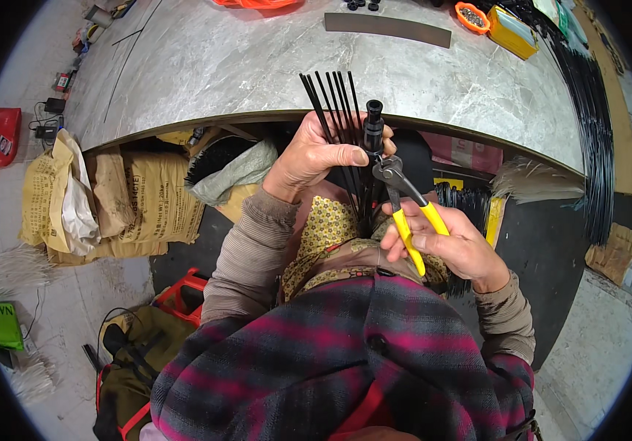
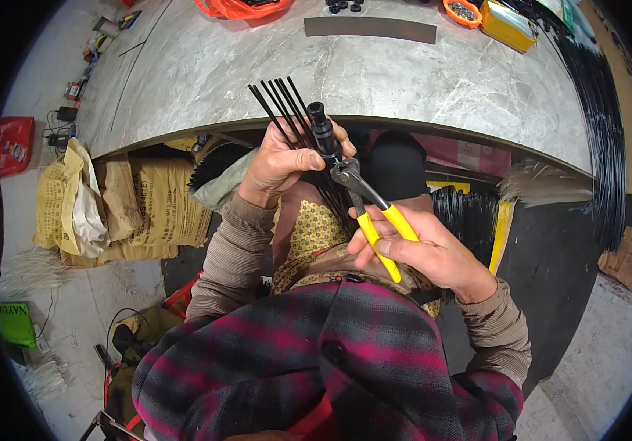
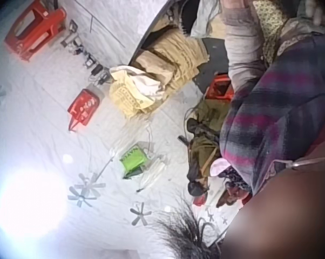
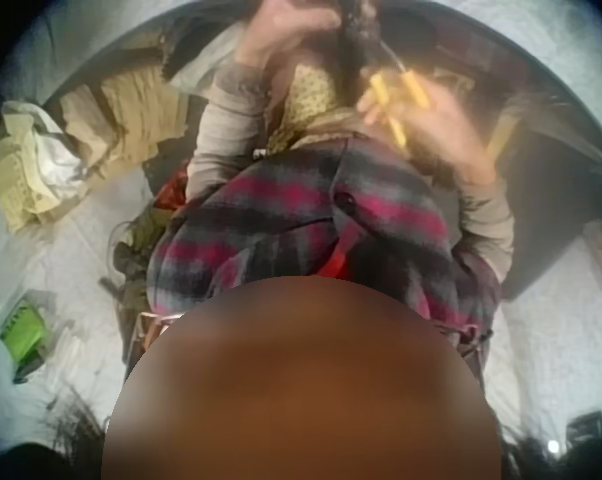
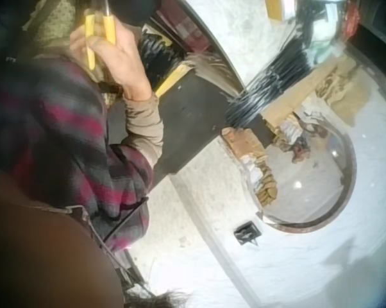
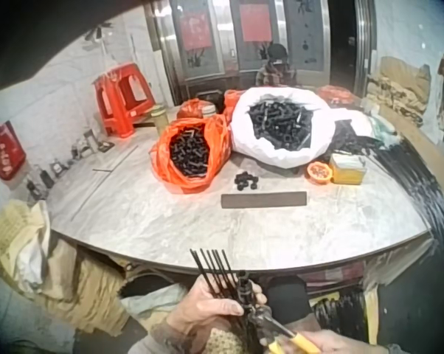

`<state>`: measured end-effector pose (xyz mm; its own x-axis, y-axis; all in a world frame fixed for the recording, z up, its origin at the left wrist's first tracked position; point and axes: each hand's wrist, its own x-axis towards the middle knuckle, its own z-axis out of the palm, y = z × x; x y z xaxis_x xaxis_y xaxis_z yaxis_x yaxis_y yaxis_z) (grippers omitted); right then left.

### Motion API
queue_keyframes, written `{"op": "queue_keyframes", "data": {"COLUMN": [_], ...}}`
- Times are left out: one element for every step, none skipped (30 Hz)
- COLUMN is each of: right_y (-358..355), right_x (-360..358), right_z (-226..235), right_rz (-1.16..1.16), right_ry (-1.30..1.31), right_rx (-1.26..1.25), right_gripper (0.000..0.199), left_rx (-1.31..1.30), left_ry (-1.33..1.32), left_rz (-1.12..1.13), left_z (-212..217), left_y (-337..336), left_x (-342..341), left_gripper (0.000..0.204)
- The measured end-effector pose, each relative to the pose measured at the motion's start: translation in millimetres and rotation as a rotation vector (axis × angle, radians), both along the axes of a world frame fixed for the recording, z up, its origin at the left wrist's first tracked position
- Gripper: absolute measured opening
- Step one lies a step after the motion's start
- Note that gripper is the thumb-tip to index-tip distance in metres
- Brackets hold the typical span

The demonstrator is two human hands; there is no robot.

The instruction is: Trim the ends of bundled black plastic rods using handheld cutters.

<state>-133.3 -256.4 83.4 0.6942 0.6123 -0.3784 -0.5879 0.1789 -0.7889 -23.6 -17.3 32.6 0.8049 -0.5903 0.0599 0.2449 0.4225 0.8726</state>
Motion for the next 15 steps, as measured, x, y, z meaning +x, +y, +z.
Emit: {"op": "queue_keyframes", "data": {"right_y": [-0.8,-1.8,-2.9,-3.9,-4.8,-5.9,-7.2,-8.6,-9.9,-10.7,-11.1,-11.8,-13.5,-16.6,-18.9], "right_x": [1.2,2.6,3.8,4.7,5.4,6.3,7.6,9.1,10.4,11.4,12.2,13.2,15.2,17.7,19.2], "right_z": [1.3,2.2,3.1,4.0,5.1,6.0,7.0,7.9,8.1,7.6,6.8,6.3,7.2,8.8,9.9], "right_rz": [0.0,0.013,0.027,0.027,0.032,0.038,0.038,0.044,0.05,0.051,0.057,0.063,0.066,0.067,0.069], "right_ry": [0.0,-0.005,-0.01,-0.011,0.004,0.019,0.019,0.039,0.059,0.06,0.071,0.081,0.082,0.068,0.053], "right_rx": [0.0,0.004,0.009,0.009,0.01,0.011,0.011,0.045,0.078,0.077,0.093,0.109,0.108,0.066,0.024], "right_gripper": [0.05,0.051,0.051,0.051,0.052,0.052,0.052,0.048,0.044,0.044,0.045,0.045,0.045,0.05,0.055], "left_rx": [0.0,-0.003,-0.006,-0.006,-0.005,-0.003,-0.003,0.005,0.013,0.012,0.016,0.019,0.017,0.031,0.044], "left_ry": [0.0,0.003,0.006,0.006,-0.004,-0.014,-0.013,-0.012,-0.01,-0.009,-0.006,-0.002,-0.002,-0.007,-0.012], "left_rz": [0.0,0.0,-0.001,-0.001,-0.004,-0.008,-0.007,-0.003,0.002,0.002,0.0,-0.001,0.002,-0.001,-0.004], "left_z": [0.1,0.0,-0.1,-0.1,0.0,0.2,0.9,1.9,2.4,2.2,2.0,1.8,3.3,6.8,9.9], "left_y": [-0.3,-0.5,-0.8,-1.1,-1.4,-1.6,-1.8,-2.1,-2.2,-2.3,-1.9,-1.4,-1.5,-3.1,-5.0], "left_x": [-0.3,-0.4,-0.5,-0.1,0.5,0.7,0.7,0.8,0.8,1.1,1.3,1.2,1.2,1.6,1.9], "left_gripper": [0.045,0.045,0.044,0.044,0.044,0.045,0.045,0.045,0.045,0.045,0.045,0.044,0.044,0.041,0.038]}}
